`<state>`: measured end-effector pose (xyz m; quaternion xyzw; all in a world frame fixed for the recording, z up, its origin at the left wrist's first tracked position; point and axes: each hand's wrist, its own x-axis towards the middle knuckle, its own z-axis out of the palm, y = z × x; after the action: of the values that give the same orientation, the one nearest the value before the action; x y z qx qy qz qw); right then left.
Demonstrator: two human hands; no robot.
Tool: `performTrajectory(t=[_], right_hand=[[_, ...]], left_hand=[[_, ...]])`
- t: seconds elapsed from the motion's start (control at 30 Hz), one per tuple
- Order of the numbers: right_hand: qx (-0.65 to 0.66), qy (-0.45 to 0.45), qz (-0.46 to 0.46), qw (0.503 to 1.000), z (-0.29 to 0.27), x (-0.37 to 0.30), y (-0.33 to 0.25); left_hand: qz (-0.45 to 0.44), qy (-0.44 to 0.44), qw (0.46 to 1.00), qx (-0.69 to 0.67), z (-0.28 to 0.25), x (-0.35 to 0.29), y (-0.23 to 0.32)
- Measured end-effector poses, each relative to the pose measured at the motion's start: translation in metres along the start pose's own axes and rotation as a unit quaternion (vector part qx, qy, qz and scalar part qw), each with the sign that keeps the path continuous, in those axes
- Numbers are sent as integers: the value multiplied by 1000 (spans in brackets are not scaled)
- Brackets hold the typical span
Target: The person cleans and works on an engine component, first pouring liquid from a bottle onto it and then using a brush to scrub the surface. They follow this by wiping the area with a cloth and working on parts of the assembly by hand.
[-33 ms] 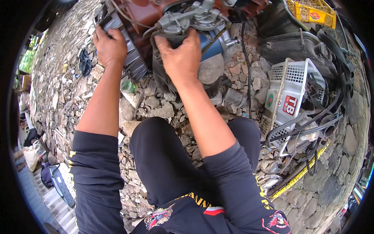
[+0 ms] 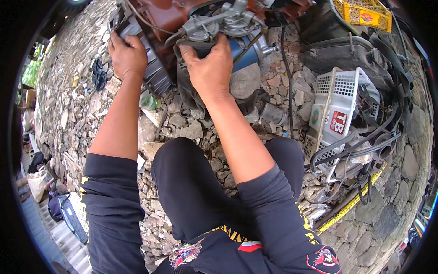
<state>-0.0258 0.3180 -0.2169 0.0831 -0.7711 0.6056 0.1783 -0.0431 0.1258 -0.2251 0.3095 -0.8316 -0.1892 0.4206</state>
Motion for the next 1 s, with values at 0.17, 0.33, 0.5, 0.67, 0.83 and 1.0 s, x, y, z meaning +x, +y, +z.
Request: performTrajectory(t=[0.17, 0.33, 0.5, 0.67, 0.83, 1.0], right_hand=[[31, -99, 49, 993, -53, -5, 15], [425, 70, 158, 888, -100, 0, 11], [254, 52, -24, 965, -105, 70, -34], [-234, -18, -204, 950, -93, 76, -9], [-223, -65, -165, 958, -101, 75, -17], [84, -18, -29, 996, -115, 62, 28]], left_hand=[[-26, -27, 999, -3, -3, -4, 11], [-42, -35, 998, 9, -6, -3, 13], [-11, -15, 1000, 2, -2, -1, 6], [3, -1, 1000, 3, 1, -2, 8], [0, -6, 1000, -4, -1, -1, 3], [4, 1, 1000, -8, 1, -4, 5]])
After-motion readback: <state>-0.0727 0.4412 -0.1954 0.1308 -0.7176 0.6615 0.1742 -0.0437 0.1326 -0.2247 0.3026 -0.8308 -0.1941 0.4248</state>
